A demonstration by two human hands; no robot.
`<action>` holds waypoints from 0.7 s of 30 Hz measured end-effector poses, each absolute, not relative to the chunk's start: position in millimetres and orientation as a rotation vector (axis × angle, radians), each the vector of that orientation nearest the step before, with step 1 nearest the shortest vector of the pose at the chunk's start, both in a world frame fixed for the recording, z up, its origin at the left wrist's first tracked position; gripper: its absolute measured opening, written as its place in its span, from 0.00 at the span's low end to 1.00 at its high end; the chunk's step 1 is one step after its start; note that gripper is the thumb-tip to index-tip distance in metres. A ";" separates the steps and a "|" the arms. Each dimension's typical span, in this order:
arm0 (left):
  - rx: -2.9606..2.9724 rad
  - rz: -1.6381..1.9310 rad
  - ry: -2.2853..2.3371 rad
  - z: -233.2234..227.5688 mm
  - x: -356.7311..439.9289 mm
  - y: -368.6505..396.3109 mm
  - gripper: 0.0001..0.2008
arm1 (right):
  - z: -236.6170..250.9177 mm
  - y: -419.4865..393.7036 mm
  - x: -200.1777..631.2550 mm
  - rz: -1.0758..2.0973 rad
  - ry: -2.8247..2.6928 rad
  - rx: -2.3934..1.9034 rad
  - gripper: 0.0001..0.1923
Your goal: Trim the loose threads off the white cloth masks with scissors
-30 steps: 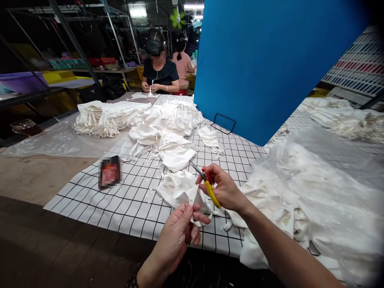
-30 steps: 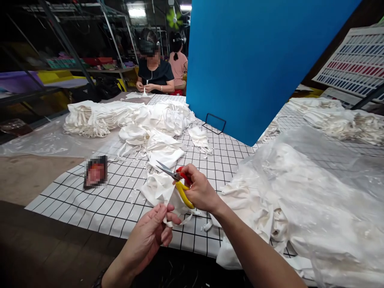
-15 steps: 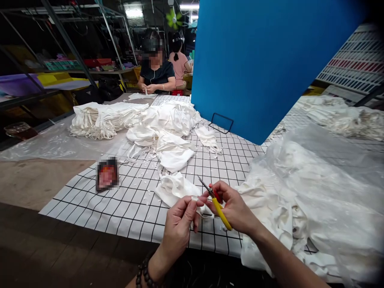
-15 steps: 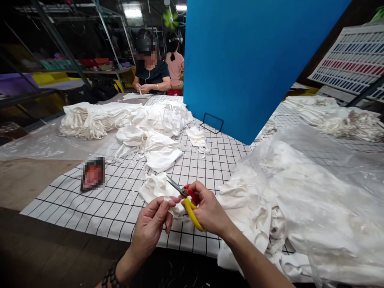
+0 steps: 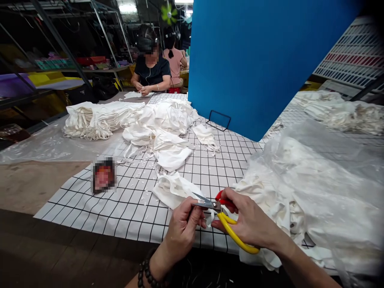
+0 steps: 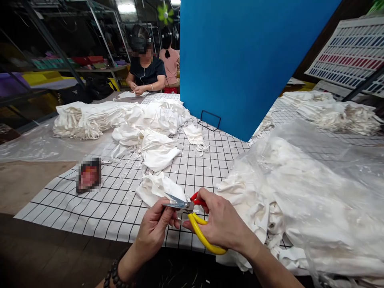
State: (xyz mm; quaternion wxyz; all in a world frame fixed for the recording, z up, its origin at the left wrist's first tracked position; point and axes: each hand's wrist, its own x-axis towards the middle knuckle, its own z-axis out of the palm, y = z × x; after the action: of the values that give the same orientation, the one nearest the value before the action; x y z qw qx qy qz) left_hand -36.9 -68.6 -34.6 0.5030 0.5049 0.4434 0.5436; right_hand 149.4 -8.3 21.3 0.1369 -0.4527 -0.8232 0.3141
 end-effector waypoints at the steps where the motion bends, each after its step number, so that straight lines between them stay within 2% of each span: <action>1: 1.236 1.315 1.065 -35.5 -37.4 -68.6 0.09 | 21.6 -8.4 148.5 0.902 -2.389 -1.313 0.19; 14: 1.311 1.252 1.084 -39.8 -42.5 -69.5 0.09 | 16.7 -10.9 148.7 0.966 -2.421 -1.317 0.17; 21: 1.266 1.228 1.069 -38.3 -44.8 -70.7 0.11 | 12.6 -10.8 149.9 0.798 -2.472 -1.344 0.19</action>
State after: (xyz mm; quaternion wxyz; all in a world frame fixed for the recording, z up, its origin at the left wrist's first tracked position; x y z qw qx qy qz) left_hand -44.8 -70.7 -38.3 0.5138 0.5266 0.4445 0.5110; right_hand 149.9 -10.8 12.6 0.1084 -0.4568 -0.8403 0.2712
